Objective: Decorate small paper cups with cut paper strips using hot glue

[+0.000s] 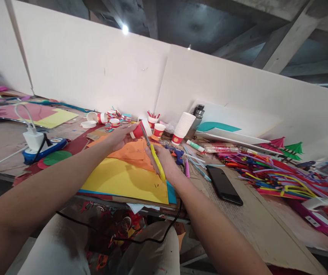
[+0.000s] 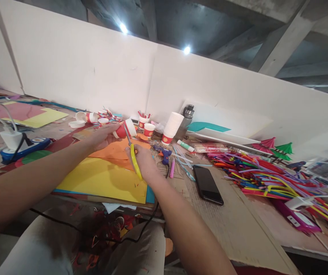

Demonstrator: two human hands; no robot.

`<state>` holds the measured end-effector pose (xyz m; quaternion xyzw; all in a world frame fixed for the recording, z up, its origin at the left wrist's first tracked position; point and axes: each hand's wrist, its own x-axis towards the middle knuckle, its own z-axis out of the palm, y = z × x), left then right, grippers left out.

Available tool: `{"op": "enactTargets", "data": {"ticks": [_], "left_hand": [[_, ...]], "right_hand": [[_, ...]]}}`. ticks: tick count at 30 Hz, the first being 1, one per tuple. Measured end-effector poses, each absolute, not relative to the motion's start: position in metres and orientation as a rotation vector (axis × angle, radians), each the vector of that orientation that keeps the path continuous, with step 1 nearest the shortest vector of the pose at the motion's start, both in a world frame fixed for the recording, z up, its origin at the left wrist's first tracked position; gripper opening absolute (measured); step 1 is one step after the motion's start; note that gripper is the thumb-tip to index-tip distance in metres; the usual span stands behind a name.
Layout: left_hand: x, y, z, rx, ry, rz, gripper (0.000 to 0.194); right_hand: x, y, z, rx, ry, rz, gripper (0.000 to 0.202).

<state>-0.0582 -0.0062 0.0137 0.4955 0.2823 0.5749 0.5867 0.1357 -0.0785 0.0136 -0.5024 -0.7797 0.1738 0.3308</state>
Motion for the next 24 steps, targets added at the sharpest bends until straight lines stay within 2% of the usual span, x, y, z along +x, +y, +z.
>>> {"op": "enactTargets", "data": {"ticks": [8, 24], "left_hand": [[-0.051, -0.012, 0.015, 1.364, 0.731, 1.4, 0.046], [-0.044, -0.016, 0.014, 1.336, 0.714, 1.447, 0.045]], "right_hand": [[0.139, -0.078, 0.017, -1.324, -2.037, 0.511, 0.04], [0.136, -0.077, 0.014, -1.325, -1.974, 0.488, 0.044]]}}
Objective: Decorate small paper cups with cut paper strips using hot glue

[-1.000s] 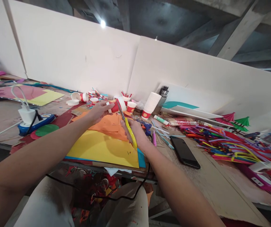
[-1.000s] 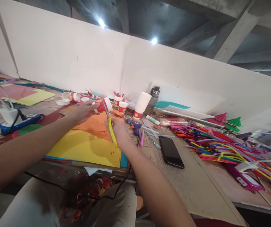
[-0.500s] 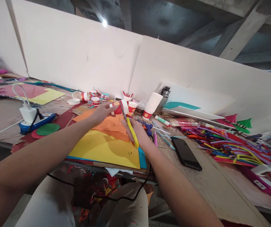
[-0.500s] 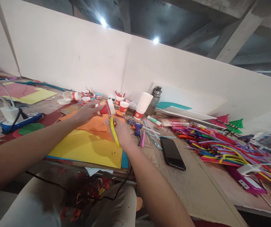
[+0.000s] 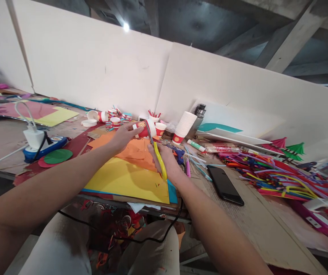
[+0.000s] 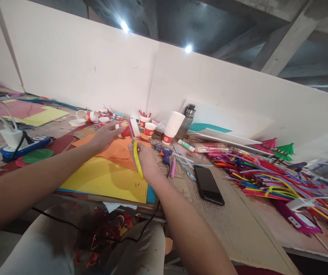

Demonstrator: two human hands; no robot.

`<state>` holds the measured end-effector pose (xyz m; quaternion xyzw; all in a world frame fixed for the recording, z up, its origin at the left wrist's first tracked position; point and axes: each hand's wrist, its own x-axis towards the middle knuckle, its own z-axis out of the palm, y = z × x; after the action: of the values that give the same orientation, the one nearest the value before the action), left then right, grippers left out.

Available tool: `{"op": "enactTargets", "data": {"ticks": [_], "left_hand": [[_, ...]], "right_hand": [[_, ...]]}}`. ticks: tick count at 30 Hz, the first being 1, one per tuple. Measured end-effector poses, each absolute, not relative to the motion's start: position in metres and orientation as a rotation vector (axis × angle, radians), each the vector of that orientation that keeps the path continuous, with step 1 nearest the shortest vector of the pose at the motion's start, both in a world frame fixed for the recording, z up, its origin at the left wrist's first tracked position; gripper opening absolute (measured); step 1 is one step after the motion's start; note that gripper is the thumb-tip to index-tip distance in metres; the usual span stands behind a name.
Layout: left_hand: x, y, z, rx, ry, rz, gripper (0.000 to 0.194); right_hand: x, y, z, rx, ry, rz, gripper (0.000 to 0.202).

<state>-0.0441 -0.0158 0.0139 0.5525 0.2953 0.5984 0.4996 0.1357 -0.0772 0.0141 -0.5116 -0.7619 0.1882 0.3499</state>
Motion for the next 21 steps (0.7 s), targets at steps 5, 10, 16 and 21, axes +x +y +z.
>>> {"op": "enactTargets", "data": {"ticks": [5, 10, 16, 21], "left_hand": [[-0.0507, -0.013, 0.0133, 1.155, 0.648, 1.349, 0.043], [-0.0497, -0.0149, 0.0149, 1.212, 0.638, 1.38, 0.039], [-0.0448, -0.0206, 0.0203, 1.347, 0.712, 1.43, 0.05], [-0.0478, -0.0158, 0.0168, 1.369, 0.742, 1.407, 0.051]], "right_hand": [[0.1346, -0.0769, 0.0116, -1.341, -1.997, 0.458, 0.042], [0.1363, -0.08, 0.0137, -1.322, -2.037, 0.421, 0.04], [0.138, -0.081, 0.0198, -1.342, -2.076, 0.335, 0.039], [0.1378, -0.08, 0.0155, -1.339, -2.047, 0.43, 0.038]]}}
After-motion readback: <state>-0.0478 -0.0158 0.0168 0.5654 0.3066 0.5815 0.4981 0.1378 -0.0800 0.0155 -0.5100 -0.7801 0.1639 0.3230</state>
